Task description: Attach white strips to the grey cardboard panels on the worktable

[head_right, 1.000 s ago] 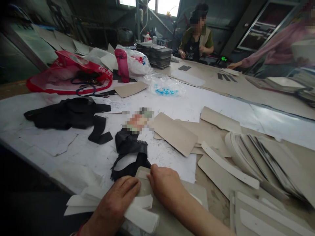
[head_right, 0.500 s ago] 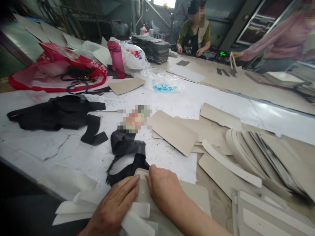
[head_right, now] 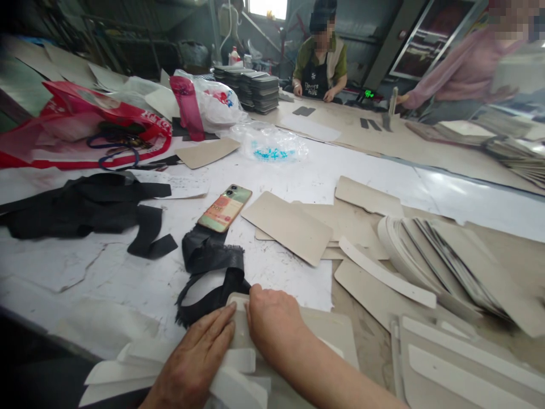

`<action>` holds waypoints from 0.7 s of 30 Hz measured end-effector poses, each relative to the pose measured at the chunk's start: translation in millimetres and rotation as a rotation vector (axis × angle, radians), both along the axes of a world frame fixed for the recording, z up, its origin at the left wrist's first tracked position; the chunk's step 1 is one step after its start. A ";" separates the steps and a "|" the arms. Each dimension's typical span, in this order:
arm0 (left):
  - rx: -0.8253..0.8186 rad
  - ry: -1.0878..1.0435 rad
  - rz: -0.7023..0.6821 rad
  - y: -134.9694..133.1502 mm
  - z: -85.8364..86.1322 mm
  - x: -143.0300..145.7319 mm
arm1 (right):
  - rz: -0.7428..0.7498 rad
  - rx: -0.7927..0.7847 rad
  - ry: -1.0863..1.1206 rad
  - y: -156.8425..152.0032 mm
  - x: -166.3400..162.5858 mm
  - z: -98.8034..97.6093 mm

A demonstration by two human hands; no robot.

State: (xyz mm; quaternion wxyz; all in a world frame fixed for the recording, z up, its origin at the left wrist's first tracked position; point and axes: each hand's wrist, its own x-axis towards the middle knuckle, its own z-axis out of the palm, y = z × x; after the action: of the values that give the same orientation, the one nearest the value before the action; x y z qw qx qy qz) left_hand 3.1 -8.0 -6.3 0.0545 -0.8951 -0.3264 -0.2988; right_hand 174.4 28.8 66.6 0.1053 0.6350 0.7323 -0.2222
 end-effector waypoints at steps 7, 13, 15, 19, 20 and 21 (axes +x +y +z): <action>0.050 0.038 0.032 1.6 2.7 2.7 | -0.011 0.018 -0.045 -3.0 5.7 15.1; 0.009 0.126 0.012 -0.5 -12.9 -2.4 | -0.120 0.048 -0.065 -34.9 77.7 15.8; -0.017 0.138 -0.001 -0.3 -15.8 -7.0 | -0.163 0.057 -0.009 -46.3 100.6 9.8; -0.028 0.124 -0.026 2.3 -16.7 -14.1 | -0.280 0.082 0.088 -56.0 118.0 3.5; -0.020 0.088 -0.042 3.9 -16.9 -11.9 | -0.306 0.092 0.096 -56.7 117.2 5.1; -0.008 0.034 -0.066 6.1 -17.6 -6.7 | -0.323 0.104 0.100 -57.3 115.4 7.6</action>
State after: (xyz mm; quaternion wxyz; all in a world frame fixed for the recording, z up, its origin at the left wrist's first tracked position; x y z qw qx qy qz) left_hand -3.6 -1.9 -23.9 0.0465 -0.9106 -0.2969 -0.2837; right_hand 289.7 -28.4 74.2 -0.0014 0.7371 0.6357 -0.2292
